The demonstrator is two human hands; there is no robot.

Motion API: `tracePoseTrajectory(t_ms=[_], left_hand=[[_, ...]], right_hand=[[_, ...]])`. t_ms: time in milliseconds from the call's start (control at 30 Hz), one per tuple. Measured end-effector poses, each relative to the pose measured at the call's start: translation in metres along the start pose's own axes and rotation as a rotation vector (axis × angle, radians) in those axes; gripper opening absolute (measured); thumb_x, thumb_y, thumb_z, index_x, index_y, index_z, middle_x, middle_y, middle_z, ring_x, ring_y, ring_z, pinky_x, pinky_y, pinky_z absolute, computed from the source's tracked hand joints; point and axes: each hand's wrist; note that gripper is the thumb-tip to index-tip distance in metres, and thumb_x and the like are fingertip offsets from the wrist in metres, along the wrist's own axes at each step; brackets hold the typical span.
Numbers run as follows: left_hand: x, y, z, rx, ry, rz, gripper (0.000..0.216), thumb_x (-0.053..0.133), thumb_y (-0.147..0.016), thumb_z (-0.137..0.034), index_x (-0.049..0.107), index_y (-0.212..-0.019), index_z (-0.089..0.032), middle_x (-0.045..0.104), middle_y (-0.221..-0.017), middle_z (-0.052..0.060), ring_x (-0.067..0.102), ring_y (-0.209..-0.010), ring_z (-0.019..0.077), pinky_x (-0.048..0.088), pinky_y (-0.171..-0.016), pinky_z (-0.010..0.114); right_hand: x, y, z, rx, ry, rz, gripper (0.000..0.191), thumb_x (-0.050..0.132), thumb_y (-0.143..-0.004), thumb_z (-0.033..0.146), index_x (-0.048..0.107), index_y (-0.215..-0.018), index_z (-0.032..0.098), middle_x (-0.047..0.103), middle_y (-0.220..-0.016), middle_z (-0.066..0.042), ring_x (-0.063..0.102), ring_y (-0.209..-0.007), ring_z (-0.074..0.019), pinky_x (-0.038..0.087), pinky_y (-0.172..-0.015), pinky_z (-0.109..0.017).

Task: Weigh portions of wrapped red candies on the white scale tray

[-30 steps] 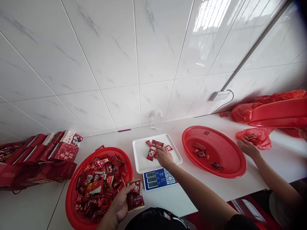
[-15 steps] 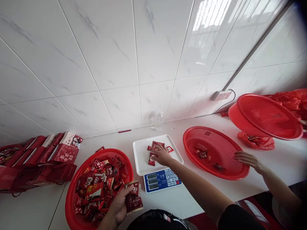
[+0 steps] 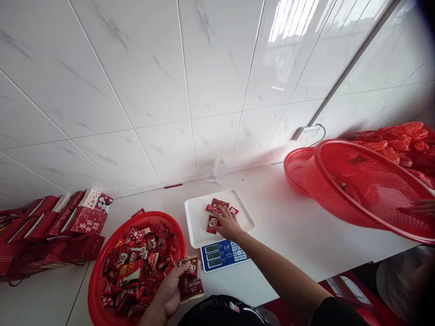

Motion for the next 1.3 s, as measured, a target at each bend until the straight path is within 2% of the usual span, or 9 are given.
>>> tracePoseTrajectory(t_ms=[100,300,400,500,567,833,1067,1167,1300], left_hand=[[-0.005,-0.002,0.002,0.003,0.000,-0.041,0.011,0.061,-0.073,-0.019,0.060,-0.080,-0.010,0.068,-0.065,0.008,0.064,-0.057,0.0191,0.052,-0.066,0.036],[-0.011,-0.003,0.003,0.018,0.028,-0.059,0.016,0.062,-0.073,-0.019,0.059,-0.086,-0.010,0.067,-0.064,0.006,0.063,-0.055,0.0174,0.052,-0.064,0.034],[-0.010,-0.003,0.004,0.001,0.046,-0.071,0.013,0.061,-0.074,-0.017,0.059,-0.084,-0.010,0.067,-0.064,0.007,0.063,-0.056,0.0179,0.052,-0.063,0.033],[-0.006,-0.003,0.006,-0.017,0.036,-0.063,0.011,0.060,-0.074,-0.018,0.059,-0.080,-0.009,0.067,-0.063,0.008,0.064,-0.055,0.0187,0.052,-0.063,0.034],[-0.003,-0.002,0.005,-0.012,0.020,-0.046,0.011,0.060,-0.074,-0.019,0.059,-0.081,-0.010,0.067,-0.063,0.008,0.064,-0.055,0.0188,0.052,-0.062,0.035],[-0.001,0.005,0.004,0.008,0.039,-0.027,0.012,0.063,-0.072,-0.020,0.059,-0.079,-0.010,0.067,-0.061,0.007,0.063,-0.054,0.0173,0.052,-0.062,0.032],[-0.015,0.001,0.007,0.020,0.025,-0.056,0.022,0.062,-0.073,-0.020,0.059,-0.092,-0.010,0.069,-0.068,0.008,0.066,-0.062,0.0203,0.052,-0.069,0.035],[-0.020,-0.004,0.010,-0.018,0.043,-0.023,0.021,0.062,-0.072,-0.021,0.060,-0.090,-0.010,0.068,-0.066,0.008,0.066,-0.060,0.0206,0.052,-0.068,0.036],[-0.024,-0.010,0.012,-0.062,0.079,0.009,0.022,0.062,-0.073,-0.021,0.060,-0.092,-0.011,0.069,-0.068,0.007,0.066,-0.060,0.0204,0.052,-0.068,0.035]], right_hand=[[0.007,0.001,0.007,-0.130,0.028,0.052,0.054,0.048,-0.079,0.049,0.039,-0.130,0.033,0.017,-0.148,-0.003,0.002,-0.136,-0.0282,0.002,-0.105,-0.054],[0.003,0.007,-0.010,-0.167,0.074,-0.016,0.042,0.047,-0.079,0.023,0.050,-0.120,0.034,0.024,-0.146,-0.001,0.007,-0.136,-0.0252,0.004,-0.106,-0.051],[-0.002,0.009,-0.023,-0.023,0.077,-0.059,0.047,0.043,-0.080,0.021,0.044,-0.125,0.034,0.015,-0.148,0.000,0.002,-0.136,-0.0238,0.005,-0.106,-0.048],[-0.006,0.006,-0.030,0.232,0.024,-0.083,0.053,0.037,-0.085,0.038,0.028,-0.135,0.028,0.012,-0.149,-0.007,0.004,-0.136,-0.0274,0.012,-0.105,-0.045],[-0.009,0.000,-0.031,0.302,-0.014,-0.068,0.061,0.033,-0.083,0.053,0.022,-0.138,0.026,0.013,-0.148,-0.010,0.006,-0.135,-0.0295,0.015,-0.104,-0.046],[-0.019,-0.034,-0.004,0.113,0.027,0.037,0.064,0.030,-0.080,0.062,0.031,-0.134,0.028,0.022,-0.146,-0.007,0.003,-0.133,-0.0355,0.006,-0.097,-0.065],[-0.014,-0.025,0.013,-0.170,0.059,0.103,0.047,0.044,-0.076,0.059,0.054,-0.115,0.034,0.033,-0.141,0.002,0.004,-0.134,-0.0292,-0.005,-0.103,-0.058],[-0.010,-0.012,0.000,-0.200,0.084,0.082,0.059,0.048,-0.073,0.059,0.043,-0.126,0.034,0.021,-0.146,-0.001,-0.003,-0.135,-0.0299,-0.005,-0.102,-0.059],[-0.006,-0.001,-0.025,0.007,0.090,0.062,0.070,0.047,-0.073,0.061,0.024,-0.135,0.038,0.012,-0.149,-0.004,-0.006,-0.134,-0.0338,-0.001,-0.099,-0.064]])
Point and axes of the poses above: each hand's wrist, its own y-axis away from the middle knuckle, its own x-axis out of the palm, z = x × y
